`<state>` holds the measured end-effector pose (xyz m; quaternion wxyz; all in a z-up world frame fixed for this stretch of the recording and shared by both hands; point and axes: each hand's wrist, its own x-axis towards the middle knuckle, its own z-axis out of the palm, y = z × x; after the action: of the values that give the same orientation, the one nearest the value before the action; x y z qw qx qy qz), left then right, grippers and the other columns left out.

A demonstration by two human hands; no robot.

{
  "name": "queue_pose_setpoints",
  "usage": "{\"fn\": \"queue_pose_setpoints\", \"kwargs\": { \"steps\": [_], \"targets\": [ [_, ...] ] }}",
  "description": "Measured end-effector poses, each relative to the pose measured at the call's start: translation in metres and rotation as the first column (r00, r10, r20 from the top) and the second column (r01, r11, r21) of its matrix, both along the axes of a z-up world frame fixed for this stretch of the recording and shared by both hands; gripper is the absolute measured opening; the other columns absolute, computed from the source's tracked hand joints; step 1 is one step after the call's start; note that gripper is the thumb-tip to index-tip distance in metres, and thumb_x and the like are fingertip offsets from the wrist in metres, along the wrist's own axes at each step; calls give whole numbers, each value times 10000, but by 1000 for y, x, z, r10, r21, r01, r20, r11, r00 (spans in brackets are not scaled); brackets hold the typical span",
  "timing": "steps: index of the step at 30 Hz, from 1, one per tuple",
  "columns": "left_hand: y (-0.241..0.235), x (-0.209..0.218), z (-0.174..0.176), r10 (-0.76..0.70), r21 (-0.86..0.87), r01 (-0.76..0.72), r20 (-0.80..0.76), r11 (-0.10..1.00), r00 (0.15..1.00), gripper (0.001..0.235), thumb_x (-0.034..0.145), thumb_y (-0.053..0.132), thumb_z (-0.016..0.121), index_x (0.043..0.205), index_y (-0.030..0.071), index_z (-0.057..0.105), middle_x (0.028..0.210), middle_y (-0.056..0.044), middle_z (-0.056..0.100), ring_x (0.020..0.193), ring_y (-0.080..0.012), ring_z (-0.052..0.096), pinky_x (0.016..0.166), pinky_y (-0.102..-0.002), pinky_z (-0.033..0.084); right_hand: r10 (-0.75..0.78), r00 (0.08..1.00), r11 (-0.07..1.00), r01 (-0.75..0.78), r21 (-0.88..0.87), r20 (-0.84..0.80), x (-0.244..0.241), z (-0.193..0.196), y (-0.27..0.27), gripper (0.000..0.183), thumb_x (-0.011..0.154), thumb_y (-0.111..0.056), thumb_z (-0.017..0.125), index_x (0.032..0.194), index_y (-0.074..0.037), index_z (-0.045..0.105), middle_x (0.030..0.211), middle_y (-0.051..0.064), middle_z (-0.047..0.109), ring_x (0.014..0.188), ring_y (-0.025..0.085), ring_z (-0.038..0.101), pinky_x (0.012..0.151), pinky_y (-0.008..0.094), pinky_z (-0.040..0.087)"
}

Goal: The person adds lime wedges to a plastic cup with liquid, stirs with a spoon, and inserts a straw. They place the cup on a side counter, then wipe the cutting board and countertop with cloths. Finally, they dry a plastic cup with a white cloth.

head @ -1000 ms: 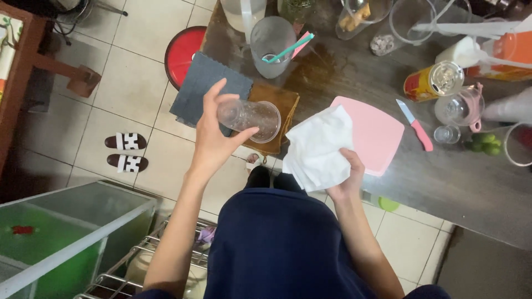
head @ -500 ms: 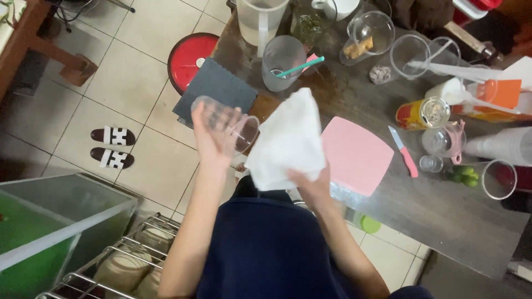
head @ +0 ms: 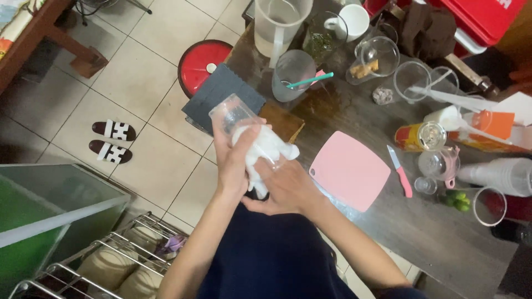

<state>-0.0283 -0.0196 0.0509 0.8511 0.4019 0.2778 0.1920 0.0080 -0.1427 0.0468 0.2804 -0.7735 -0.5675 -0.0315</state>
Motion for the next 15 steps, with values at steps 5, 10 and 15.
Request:
{"fn": "queue_pose_setpoints", "kwargs": {
  "steps": [5, 10, 15],
  "targets": [
    [-12, -10, 36, 7, 189, 8, -75, 982, 997, 845, 849, 62, 730, 1516, 57, 212, 1199, -219, 691, 1109, -285, 705, 972, -455, 597, 25, 989, 996, -13, -85, 146, 6, 31, 12, 396, 774, -452, 733, 826, -76, 621, 679, 96, 539, 718, 320, 613, 692, 432, 550],
    [-20, -24, 44, -73, 110, 85, -104, 990, 992, 838, 759, 45, 793, 1462, 49, 336, 1182, -166, 720, 1092, -259, 724, 938, -459, 598, 117, 992, 979, -123, -163, -41, -2, 19, 4, 266, 754, -279, 727, 764, -25, 653, 610, 134, 585, 651, 342, 603, 648, 447, 537],
    [-22, -34, 34, -145, -13, 145, -123, 989, 982, 745, 678, 73, 845, 1328, 67, 481, 1101, -142, 747, 1031, -204, 707, 857, -456, 597, 332, 836, 936, -349, 43, -437, 2, 43, 2, 622, 834, -383, 730, 1202, 39, 459, 1121, 212, 538, 1103, 394, 549, 977, 472, 475]
  ]
}}
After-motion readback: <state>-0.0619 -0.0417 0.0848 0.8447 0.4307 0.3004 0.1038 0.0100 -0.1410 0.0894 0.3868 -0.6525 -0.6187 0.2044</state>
